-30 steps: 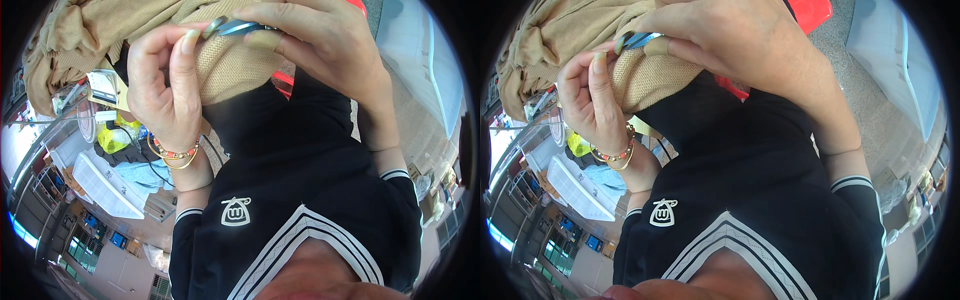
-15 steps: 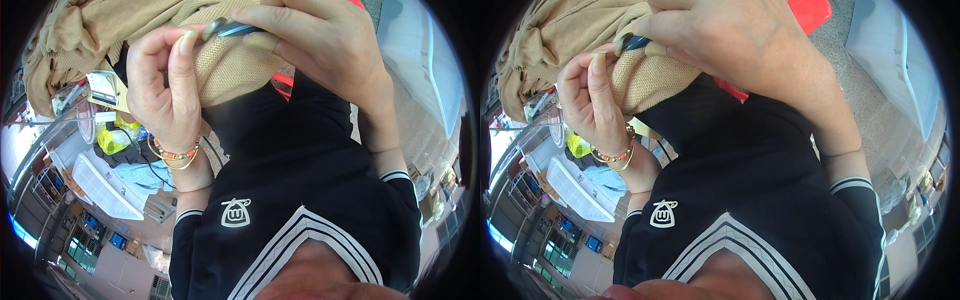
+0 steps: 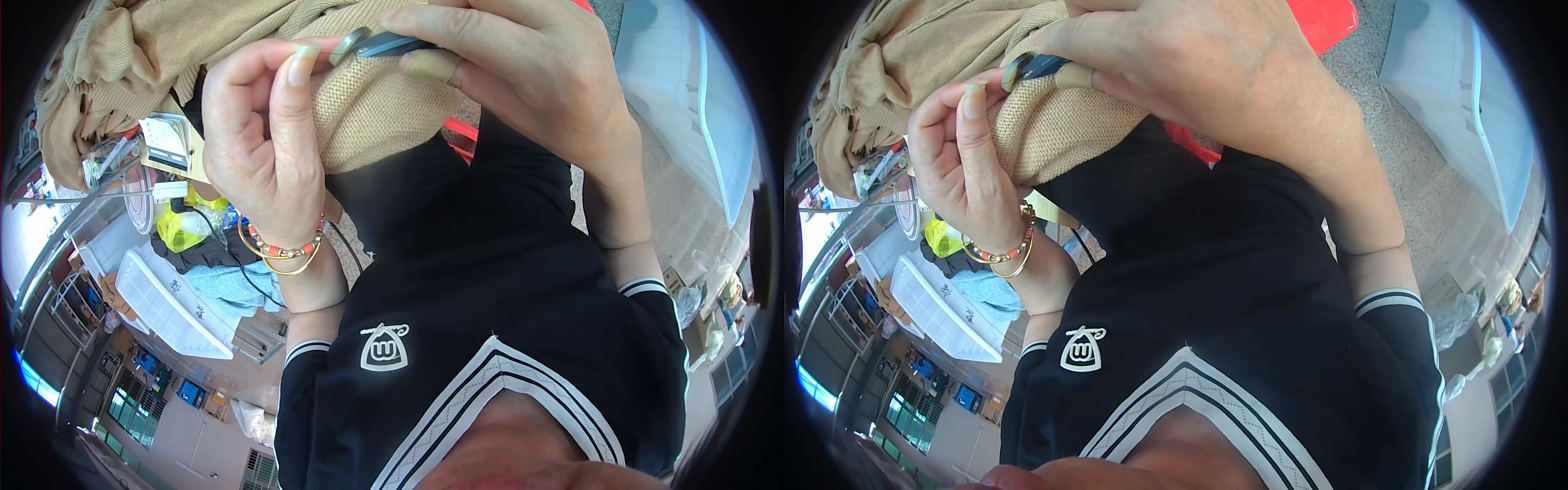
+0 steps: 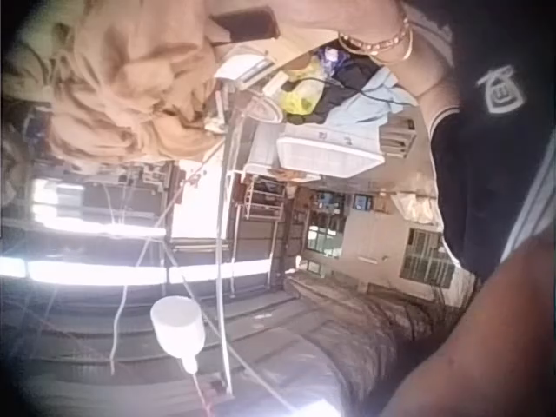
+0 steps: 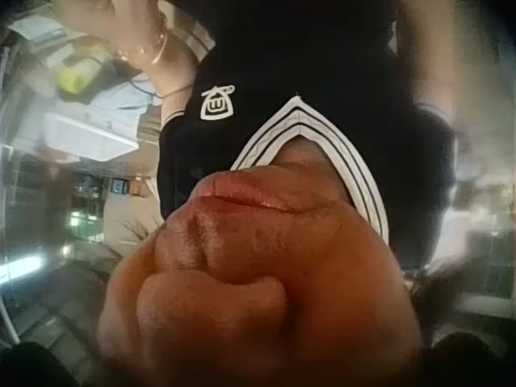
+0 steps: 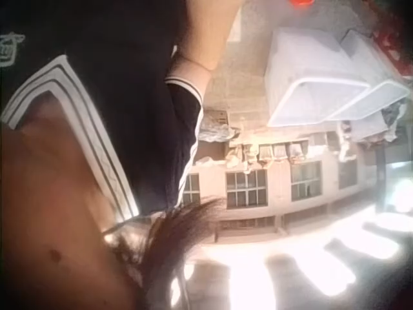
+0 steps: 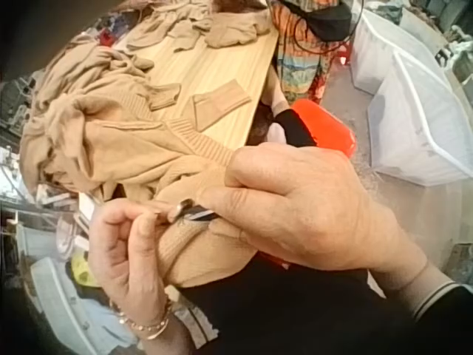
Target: Trim loose threads and finishing details from buttons on a tan garment using thread snips.
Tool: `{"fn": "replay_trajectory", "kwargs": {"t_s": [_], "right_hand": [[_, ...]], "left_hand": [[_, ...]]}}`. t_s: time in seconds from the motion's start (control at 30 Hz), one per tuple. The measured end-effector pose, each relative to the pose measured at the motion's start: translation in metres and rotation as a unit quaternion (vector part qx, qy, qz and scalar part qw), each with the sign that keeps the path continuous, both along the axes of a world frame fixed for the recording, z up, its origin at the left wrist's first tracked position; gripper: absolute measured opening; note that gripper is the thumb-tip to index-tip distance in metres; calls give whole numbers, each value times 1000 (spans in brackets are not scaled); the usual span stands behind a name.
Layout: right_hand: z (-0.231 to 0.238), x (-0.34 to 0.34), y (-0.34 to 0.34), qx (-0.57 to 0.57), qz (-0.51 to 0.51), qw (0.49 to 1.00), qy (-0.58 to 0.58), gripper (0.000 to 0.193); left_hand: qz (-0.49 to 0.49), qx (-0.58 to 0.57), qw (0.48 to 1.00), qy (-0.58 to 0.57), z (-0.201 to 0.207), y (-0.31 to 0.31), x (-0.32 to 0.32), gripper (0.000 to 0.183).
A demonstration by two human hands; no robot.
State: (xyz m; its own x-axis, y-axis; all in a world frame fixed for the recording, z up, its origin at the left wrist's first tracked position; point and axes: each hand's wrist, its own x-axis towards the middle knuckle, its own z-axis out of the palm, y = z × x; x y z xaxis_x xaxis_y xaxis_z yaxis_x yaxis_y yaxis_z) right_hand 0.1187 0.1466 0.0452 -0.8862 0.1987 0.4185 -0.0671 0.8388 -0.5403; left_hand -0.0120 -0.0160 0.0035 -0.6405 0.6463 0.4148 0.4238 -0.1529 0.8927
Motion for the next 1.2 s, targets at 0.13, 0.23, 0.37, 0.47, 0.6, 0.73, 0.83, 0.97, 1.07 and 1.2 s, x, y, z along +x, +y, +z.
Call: {"fn": "replay_trajectory", "kwargs": {"t_s": [0.13,0.23,0.37,0.47,0.6,0.73,0.83,0.97,1.07,1.2], "right_hand": [[3,-1,0,-10,-1,1000,-3,20],[-35,-10,6,60,16,992,109,21],[-36,-8,17,204,34,965,162,21],[-44,-31,22,164,70,935,305,21],[-39,-31,27,180,90,938,282,19],[-34,-31,27,151,108,952,243,17],[0,-19,25,145,112,977,110,16],[-37,-34,31,164,117,942,268,16],[16,-11,22,144,95,985,-20,18],[6,-14,18,118,103,988,-8,20]], "left_hand": [[-1,2,1000,8,-1,1,-1,9],[0,-3,1000,31,-2,-4,-2,8],[-6,26,999,25,-3,0,-2,9],[3,28,1000,9,-3,1,0,11],[17,3,999,41,-2,2,-3,10],[8,-7,999,43,-2,2,-5,9],[9,7,1000,18,-2,4,-4,9],[18,7,999,29,-2,6,-4,9],[4,4,999,37,0,8,-5,10],[2,25,1000,-14,-2,2,-3,12]]}}
